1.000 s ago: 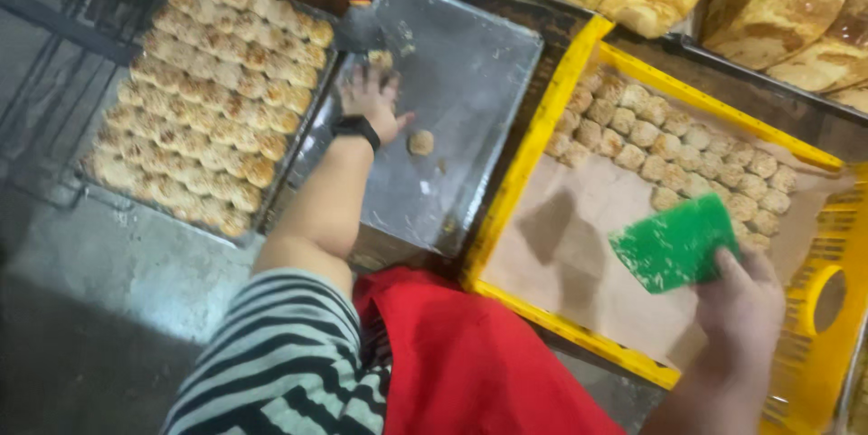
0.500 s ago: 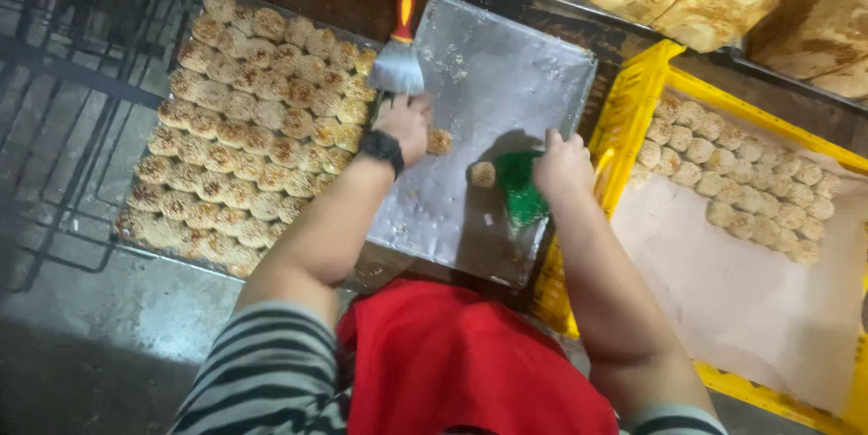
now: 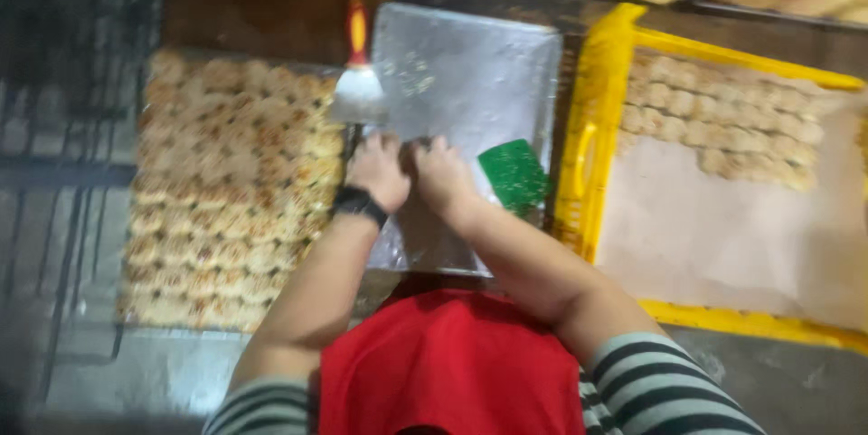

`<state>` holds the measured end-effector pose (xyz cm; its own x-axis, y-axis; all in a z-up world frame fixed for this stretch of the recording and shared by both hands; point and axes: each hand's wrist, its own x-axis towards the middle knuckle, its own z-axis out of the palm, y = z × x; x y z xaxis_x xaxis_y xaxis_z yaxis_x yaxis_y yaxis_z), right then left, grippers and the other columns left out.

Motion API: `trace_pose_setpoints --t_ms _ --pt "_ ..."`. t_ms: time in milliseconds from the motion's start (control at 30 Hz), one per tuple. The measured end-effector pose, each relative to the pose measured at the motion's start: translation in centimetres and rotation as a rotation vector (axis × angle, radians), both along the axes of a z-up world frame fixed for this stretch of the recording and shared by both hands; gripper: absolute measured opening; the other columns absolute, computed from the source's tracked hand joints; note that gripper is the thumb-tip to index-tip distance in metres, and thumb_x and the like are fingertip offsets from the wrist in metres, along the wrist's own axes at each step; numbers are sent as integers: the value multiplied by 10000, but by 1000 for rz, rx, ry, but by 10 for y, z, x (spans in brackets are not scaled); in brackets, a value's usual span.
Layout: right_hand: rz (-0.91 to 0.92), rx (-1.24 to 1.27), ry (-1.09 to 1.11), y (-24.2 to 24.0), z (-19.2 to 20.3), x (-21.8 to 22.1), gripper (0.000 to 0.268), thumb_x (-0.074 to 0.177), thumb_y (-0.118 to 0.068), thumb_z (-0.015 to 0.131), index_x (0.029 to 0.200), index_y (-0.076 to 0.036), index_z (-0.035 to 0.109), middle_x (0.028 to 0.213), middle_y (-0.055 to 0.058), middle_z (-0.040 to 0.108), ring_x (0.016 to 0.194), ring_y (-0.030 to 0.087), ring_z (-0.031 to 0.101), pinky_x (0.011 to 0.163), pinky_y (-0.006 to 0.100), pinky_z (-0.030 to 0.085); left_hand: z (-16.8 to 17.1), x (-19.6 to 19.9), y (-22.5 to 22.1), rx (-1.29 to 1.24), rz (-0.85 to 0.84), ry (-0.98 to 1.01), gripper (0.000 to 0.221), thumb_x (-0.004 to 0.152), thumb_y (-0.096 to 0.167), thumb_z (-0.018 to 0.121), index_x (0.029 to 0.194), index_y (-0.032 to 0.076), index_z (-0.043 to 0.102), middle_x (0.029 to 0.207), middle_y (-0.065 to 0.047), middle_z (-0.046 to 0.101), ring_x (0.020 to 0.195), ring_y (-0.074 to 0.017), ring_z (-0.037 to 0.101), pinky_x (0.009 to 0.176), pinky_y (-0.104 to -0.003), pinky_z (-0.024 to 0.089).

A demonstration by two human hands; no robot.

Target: The person organizes small baked rolls from a metal tray into a yellow plastic crate, using a green scraper and their hands to move and align them into rows.

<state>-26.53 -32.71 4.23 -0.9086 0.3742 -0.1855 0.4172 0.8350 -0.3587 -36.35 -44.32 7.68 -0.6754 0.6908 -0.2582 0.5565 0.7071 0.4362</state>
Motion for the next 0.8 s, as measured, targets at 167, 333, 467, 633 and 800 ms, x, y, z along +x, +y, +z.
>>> trace_pose_setpoints --t_ms 167,333,467,633,800 --pt "164 -43 -8 -6 11 61 339 933 -186 614 1270 -155 642 1258 252 573 993 449 636 819 531 570 26 35 -20 -152 -171 -94 524 822 208 689 1325 133 567 1337 -204 537 1200 -420 589 1003 -522 504" --pt "145 -60 -83 -28 46 99 562 756 -257 683 1311 -181 633 1215 247 555 965 459 612 689 540 574 18 55 -18 -117 -231 -13 780 806 208 705 1507 103 381 1532 -305 340 1155 -518 541 938 -521 499" --pt "191 6 -77 -36 41 101 289 924 -290 646 1189 -183 690 1242 189 590 1031 396 640 750 502 591 8 61 -3 -251 -148 -127 746 854 178 676 1536 162 375 1436 -296 392 1187 -496 558 1004 -515 488" --pt "132 -72 -41 -26 50 108 388 834 -401 698 1106 -125 692 1164 203 613 1004 408 648 794 527 575 -5 79 2 -275 -144 -80 588 878 127 632 1455 124 516 1342 -309 509 1199 -477 596 1021 -502 508" --pt "128 -12 -47 -20 43 129 554 763 -408 729 1214 -92 672 1193 285 580 947 494 631 724 564 563 21 118 17 -345 81 -136 553 927 273 653 1431 87 523 1361 -312 508 1189 -483 608 1014 -515 512"
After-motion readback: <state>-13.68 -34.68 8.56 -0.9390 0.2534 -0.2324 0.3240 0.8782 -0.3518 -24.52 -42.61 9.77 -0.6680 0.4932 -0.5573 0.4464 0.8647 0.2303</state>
